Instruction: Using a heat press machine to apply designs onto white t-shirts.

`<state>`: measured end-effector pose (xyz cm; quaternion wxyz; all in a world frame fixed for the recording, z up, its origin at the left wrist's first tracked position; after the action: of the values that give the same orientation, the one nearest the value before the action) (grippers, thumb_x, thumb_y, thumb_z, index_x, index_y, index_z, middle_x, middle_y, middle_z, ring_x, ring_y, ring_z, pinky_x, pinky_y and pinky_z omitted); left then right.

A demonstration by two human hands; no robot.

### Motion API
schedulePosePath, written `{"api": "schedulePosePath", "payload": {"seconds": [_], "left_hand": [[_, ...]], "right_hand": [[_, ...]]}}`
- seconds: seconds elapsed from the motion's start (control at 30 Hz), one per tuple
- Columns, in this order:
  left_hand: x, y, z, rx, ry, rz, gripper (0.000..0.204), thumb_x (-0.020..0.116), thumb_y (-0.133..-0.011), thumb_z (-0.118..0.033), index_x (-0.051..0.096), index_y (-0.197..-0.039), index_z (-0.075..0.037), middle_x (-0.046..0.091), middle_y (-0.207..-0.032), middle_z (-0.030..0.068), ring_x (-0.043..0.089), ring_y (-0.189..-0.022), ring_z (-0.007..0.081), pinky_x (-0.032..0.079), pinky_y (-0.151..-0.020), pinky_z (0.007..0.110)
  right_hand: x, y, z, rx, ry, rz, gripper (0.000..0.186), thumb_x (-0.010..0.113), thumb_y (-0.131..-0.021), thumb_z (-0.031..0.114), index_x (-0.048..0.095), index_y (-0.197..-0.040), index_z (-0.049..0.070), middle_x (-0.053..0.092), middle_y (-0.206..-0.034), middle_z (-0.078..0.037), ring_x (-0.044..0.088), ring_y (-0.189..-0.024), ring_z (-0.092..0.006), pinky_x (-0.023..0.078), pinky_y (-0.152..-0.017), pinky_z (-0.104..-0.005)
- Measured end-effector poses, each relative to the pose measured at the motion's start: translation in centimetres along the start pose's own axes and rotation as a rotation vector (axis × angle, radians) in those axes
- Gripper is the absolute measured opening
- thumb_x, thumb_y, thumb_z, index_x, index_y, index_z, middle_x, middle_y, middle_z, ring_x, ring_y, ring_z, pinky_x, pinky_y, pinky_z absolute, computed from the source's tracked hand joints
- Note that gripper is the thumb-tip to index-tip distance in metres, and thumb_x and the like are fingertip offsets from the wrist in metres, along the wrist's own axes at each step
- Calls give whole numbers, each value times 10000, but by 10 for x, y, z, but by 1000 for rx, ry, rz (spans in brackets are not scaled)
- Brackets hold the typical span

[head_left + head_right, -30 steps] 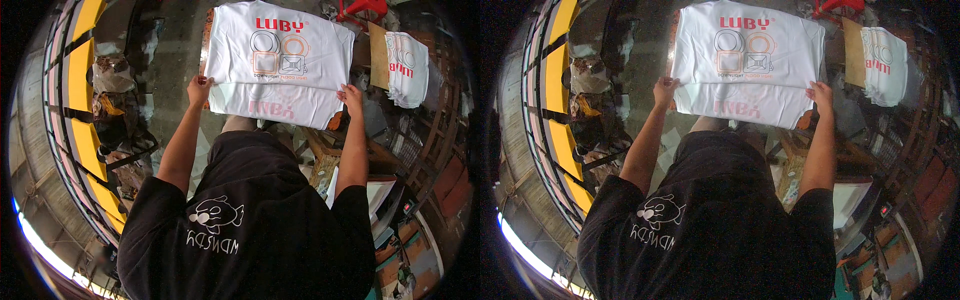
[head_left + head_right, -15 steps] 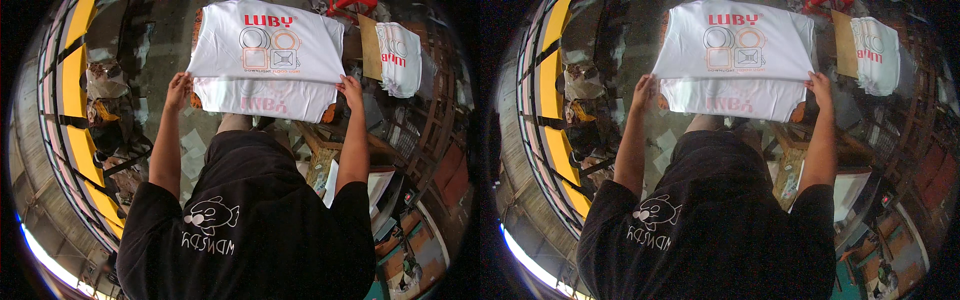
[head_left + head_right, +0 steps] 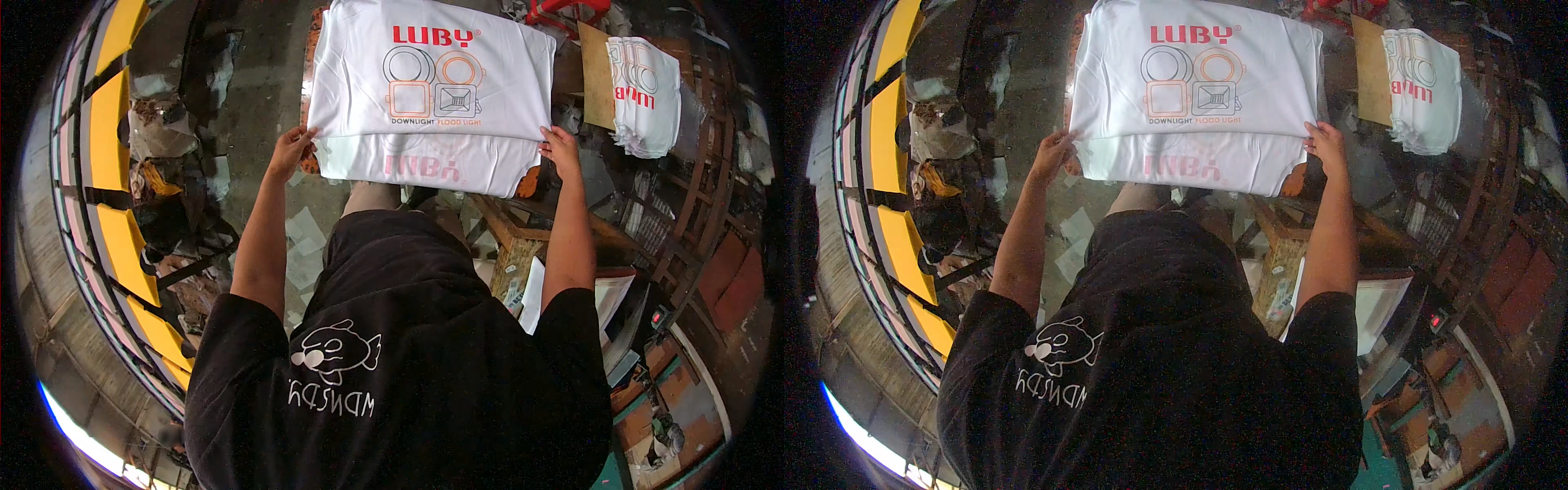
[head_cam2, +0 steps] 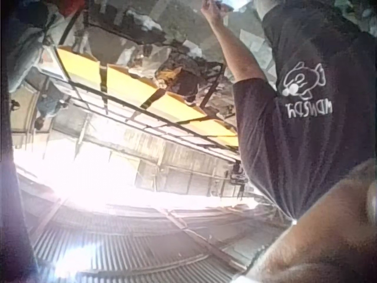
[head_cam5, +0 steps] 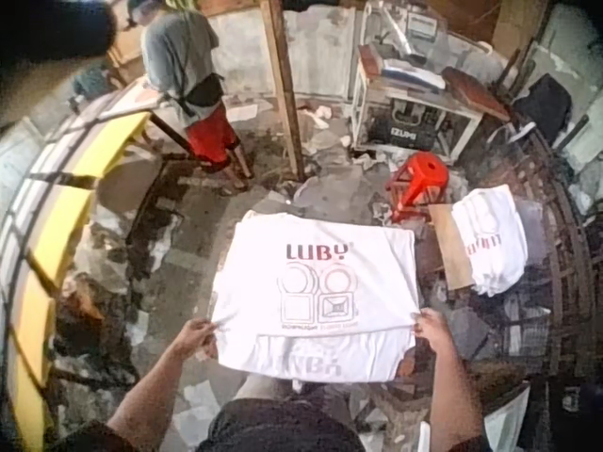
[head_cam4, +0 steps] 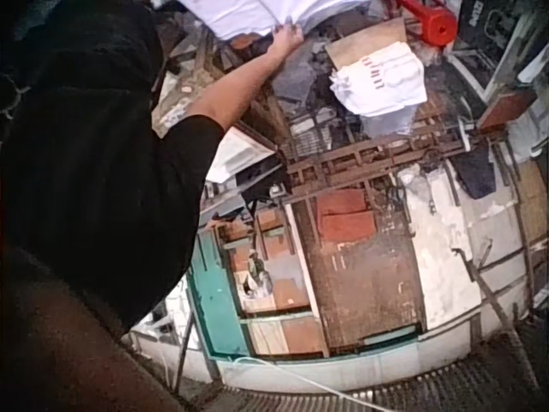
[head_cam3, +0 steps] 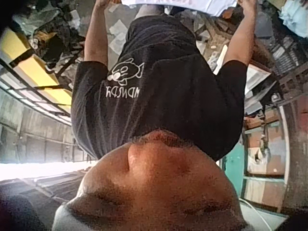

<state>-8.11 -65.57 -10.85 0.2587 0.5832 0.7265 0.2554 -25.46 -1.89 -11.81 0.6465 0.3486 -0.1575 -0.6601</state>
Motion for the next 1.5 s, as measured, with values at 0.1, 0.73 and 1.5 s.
{"api": "schedulePosePath", "payload": {"seconds": [0.1, 0.73, 1.5], "left_hand": [[-1, -3, -2, -1, 63, 2, 216, 693, -1017, -267, 673, -1007, -52, 681, -805, 19, 601, -668, 69, 479, -614, 263], [-13, 15, 16, 118, 152, -67, 252, 696, -1015, -264, 657, -932, -29, 715, -859, 48, 709, -855, 155, 538, -775, 314], [-41, -25, -120, -207, -40, 102, 164, 606, -986, -200, 703, -916, -89, 608, -721, -27, 530, -595, 63, 445, -517, 239]], "right_hand": [[-3, -1, 3, 16, 42, 24, 308, 782, -928, 213, 639, -1097, -1, 674, -946, -79, 686, -796, -159, 593, -701, -287], [-16, 14, -28, -59, -160, -25, 178, 747, -965, 174, 615, -972, 54, 675, -919, -49, 708, -846, -178, 619, -796, -332], [-20, -9, 101, -192, -134, -55, 509, 680, -891, 18, 511, -1364, 105, 648, -829, -60, 612, -633, -123, 489, -528, -262]]}}
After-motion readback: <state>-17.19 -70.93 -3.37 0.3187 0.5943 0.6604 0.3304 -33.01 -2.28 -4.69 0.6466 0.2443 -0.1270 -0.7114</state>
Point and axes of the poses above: each hand's wrist, its own y-axis away from the middle knuckle, its own x-axis out of the palm, z = x × y, the point moved 1 cm from there along -y, towards the middle knuckle
